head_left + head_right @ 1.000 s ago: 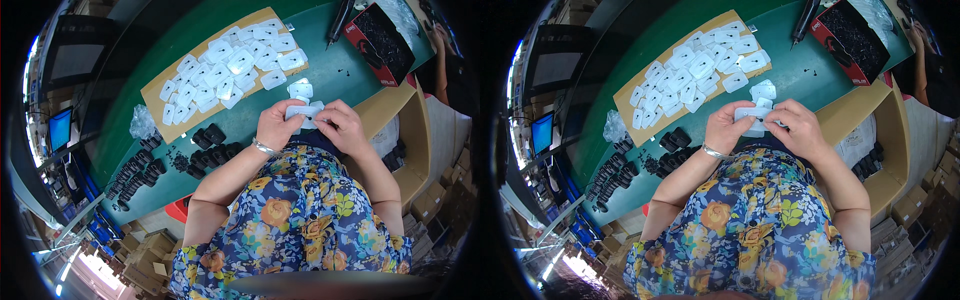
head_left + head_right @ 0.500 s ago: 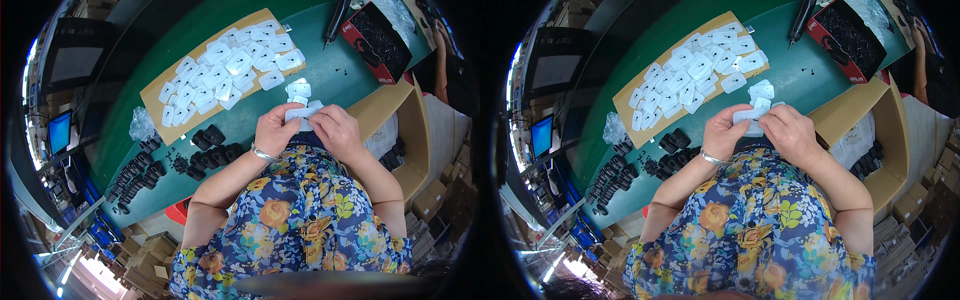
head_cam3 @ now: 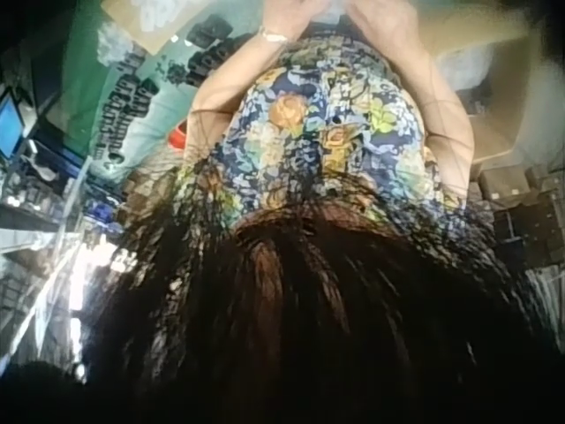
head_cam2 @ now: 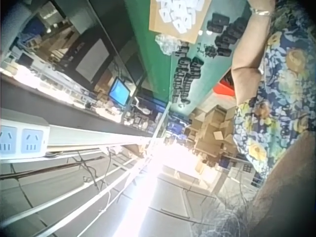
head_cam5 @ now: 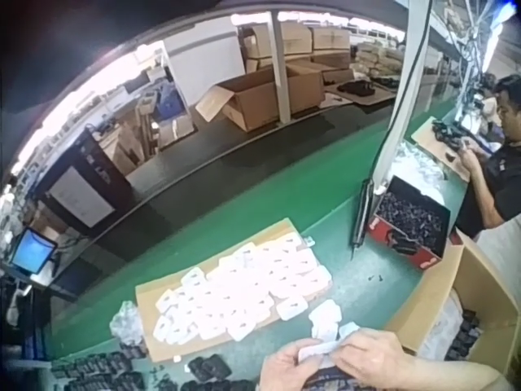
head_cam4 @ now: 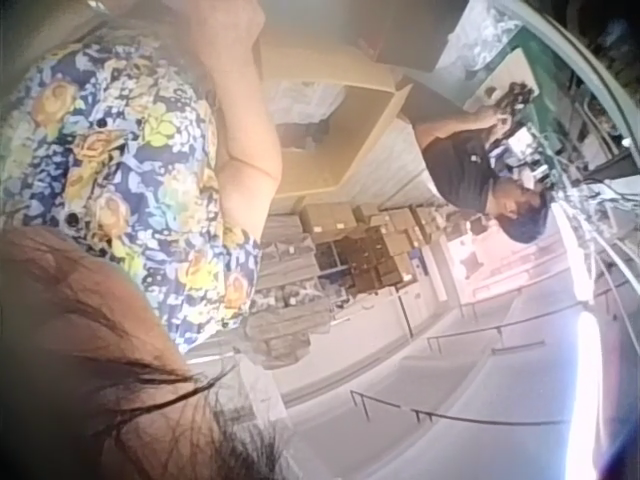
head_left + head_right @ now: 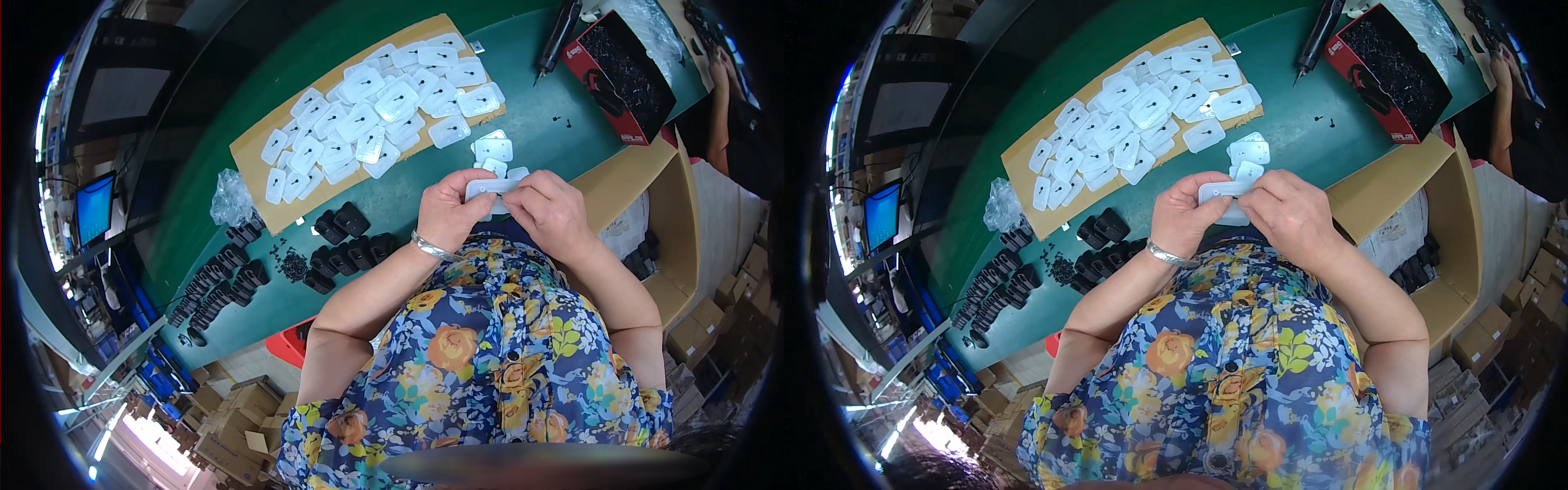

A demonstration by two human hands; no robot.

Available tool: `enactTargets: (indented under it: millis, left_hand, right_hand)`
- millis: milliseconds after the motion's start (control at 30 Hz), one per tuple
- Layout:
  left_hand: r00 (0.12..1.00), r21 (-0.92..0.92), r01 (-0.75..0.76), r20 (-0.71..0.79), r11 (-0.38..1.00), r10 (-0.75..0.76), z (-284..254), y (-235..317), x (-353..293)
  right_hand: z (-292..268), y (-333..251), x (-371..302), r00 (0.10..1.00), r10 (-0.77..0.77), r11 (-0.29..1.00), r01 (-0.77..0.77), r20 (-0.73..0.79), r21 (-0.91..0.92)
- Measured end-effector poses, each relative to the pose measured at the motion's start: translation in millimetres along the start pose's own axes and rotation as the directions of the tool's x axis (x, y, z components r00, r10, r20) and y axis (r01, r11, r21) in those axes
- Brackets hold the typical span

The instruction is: The person assembles white plastic shells and black enclosures with black screws, then places the assembled components into a plastic collection bag by hand.

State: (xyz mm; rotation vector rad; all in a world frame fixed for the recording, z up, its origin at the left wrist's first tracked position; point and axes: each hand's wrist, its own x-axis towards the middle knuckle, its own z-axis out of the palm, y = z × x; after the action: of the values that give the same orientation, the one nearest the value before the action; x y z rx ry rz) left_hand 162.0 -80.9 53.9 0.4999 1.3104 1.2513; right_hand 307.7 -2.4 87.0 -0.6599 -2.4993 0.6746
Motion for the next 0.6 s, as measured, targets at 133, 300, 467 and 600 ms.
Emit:
enactTargets:
  millis: [133, 300, 467, 600]
  left_hand:
    - [0.999, -0.009, -0.029, -0.024, 1.0, 0.028, -9.8, -1.6, -4.8]
    - [0.985, -0.025, -0.101, -0.14, 0.995, 0.097, -22.3, -10.4, 1.1]
    - [0.957, -0.089, -0.096, -0.28, 0.991, 0.068, -36.0, -13.4, 39.8]
    - [0.946, -0.079, -0.02, -0.324, 0.997, -0.007, -36.7, -3.4, 69.8]
  right_hand:
    - [18.4, -8.8, -0.5, 0.917, 0.386, 0.901, -0.351, -0.104, 0.254]
    - [41.0, 7.0, 6.2, 0.727, 0.517, 0.31, -0.652, 0.452, 0.692]
    - [65.8, 43.7, 43.6, 0.726, 0.423, 0.208, -0.661, 0.543, 0.721]
    - [72.8, 81.3, 64.8, 0.738, 0.43, 0.165, -0.631, 0.52, 0.758]
